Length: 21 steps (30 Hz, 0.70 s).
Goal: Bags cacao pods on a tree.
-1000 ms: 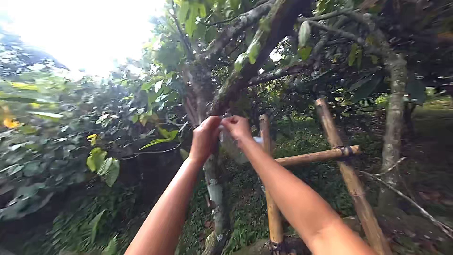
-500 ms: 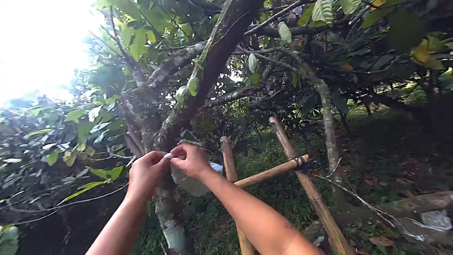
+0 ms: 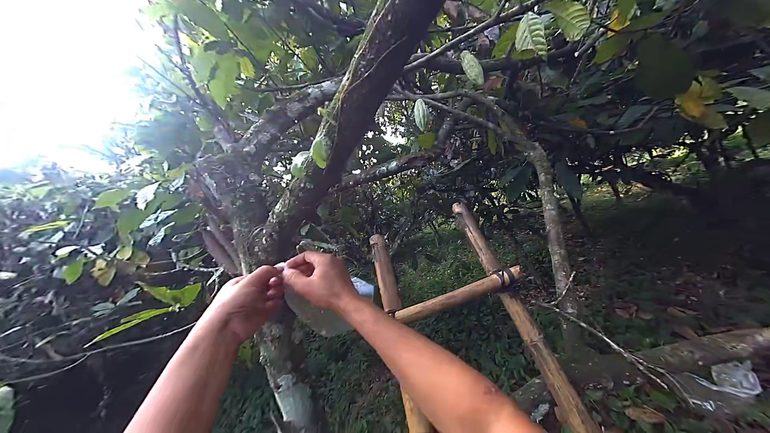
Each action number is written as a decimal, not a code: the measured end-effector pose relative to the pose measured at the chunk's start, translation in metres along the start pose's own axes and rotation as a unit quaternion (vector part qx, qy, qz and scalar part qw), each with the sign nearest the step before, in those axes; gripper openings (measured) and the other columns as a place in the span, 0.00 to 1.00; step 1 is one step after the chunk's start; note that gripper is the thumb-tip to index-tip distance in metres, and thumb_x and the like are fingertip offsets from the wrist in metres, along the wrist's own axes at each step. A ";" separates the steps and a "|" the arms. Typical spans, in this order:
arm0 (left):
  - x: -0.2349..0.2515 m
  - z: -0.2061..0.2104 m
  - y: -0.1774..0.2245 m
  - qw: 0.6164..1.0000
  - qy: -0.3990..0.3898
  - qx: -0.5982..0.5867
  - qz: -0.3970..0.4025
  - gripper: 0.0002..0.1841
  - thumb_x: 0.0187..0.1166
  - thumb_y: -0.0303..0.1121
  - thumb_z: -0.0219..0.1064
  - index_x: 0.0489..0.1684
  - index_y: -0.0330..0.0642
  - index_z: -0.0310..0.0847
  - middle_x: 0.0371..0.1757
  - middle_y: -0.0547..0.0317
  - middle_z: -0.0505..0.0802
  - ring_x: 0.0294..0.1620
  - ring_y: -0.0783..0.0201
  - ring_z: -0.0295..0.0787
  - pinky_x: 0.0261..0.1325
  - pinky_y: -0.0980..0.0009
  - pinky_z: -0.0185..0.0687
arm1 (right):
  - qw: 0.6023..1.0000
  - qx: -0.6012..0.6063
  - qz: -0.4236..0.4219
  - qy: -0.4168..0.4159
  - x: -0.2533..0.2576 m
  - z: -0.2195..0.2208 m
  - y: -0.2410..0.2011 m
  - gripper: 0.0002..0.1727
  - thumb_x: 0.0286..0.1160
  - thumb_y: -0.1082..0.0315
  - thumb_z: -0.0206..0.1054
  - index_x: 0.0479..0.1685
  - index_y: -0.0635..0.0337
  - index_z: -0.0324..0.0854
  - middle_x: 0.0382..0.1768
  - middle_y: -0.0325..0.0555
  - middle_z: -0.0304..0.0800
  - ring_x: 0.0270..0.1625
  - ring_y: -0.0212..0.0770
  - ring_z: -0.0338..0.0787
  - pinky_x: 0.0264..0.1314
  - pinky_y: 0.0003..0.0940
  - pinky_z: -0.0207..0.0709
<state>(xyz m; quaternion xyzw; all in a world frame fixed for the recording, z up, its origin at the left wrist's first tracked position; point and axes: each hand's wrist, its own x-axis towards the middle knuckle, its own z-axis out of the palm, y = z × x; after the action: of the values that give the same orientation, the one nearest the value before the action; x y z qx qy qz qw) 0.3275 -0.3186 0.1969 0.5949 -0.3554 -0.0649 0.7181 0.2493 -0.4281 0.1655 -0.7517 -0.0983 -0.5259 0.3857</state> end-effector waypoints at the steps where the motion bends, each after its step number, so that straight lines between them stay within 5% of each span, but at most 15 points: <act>1: -0.004 0.001 0.001 1.000 -0.009 -0.006 -0.008 0.14 0.89 0.31 0.50 0.27 0.51 0.71 0.17 0.73 0.75 0.12 0.81 0.64 0.15 0.85 0.59 | 1.000 -0.005 -0.002 0.003 0.000 -0.001 0.000 0.12 0.82 0.70 0.68 0.54 0.70 0.90 0.46 0.60 0.95 0.51 0.50 0.94 0.62 0.50 0.82; 8: -0.007 -0.006 -0.008 0.998 -0.039 -0.039 0.018 0.13 0.91 0.32 0.49 0.35 0.47 0.76 0.22 0.70 0.79 0.17 0.79 0.69 0.20 0.83 0.66 | 0.999 -0.028 -0.025 -0.004 0.015 0.002 0.015 0.12 0.83 0.69 0.66 0.51 0.69 0.90 0.44 0.58 0.94 0.50 0.49 0.92 0.61 0.53 0.81; 11: -0.007 -0.004 -0.007 0.996 -0.036 -0.081 -0.010 0.12 0.87 0.30 0.50 0.31 0.50 0.72 0.20 0.70 0.77 0.14 0.79 0.66 0.16 0.85 0.61 | 0.995 -0.048 -0.072 0.048 0.007 0.009 0.018 0.11 0.80 0.71 0.67 0.53 0.69 0.87 0.45 0.57 0.94 0.47 0.48 0.94 0.57 0.48 0.85; 14: -0.014 0.002 -0.002 0.990 -0.030 -0.130 -0.039 0.12 0.86 0.28 0.49 0.28 0.50 0.69 0.18 0.70 0.75 0.11 0.81 0.63 0.12 0.86 0.56 | 0.982 -0.065 -0.138 0.113 -0.002 0.017 0.017 0.08 0.73 0.73 0.70 0.44 0.69 0.90 0.39 0.56 0.94 0.38 0.45 0.93 0.48 0.44 0.86; 21: -0.013 0.013 -0.013 0.987 0.032 -0.155 0.009 0.09 0.86 0.29 0.56 0.32 0.48 0.74 0.20 0.70 0.77 0.10 0.80 0.61 0.11 0.86 0.55 | 0.979 -0.108 -0.105 0.136 -0.005 0.020 0.009 0.09 0.77 0.71 0.67 0.42 0.68 0.91 0.34 0.54 0.94 0.38 0.44 0.93 0.48 0.42 0.84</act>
<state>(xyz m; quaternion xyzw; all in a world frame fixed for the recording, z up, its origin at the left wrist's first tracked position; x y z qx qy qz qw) 0.3145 -0.3262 0.1807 0.4747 -0.3228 -0.0936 0.8135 0.2660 -0.4191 0.1537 -0.6959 -0.0665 -0.6682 0.2546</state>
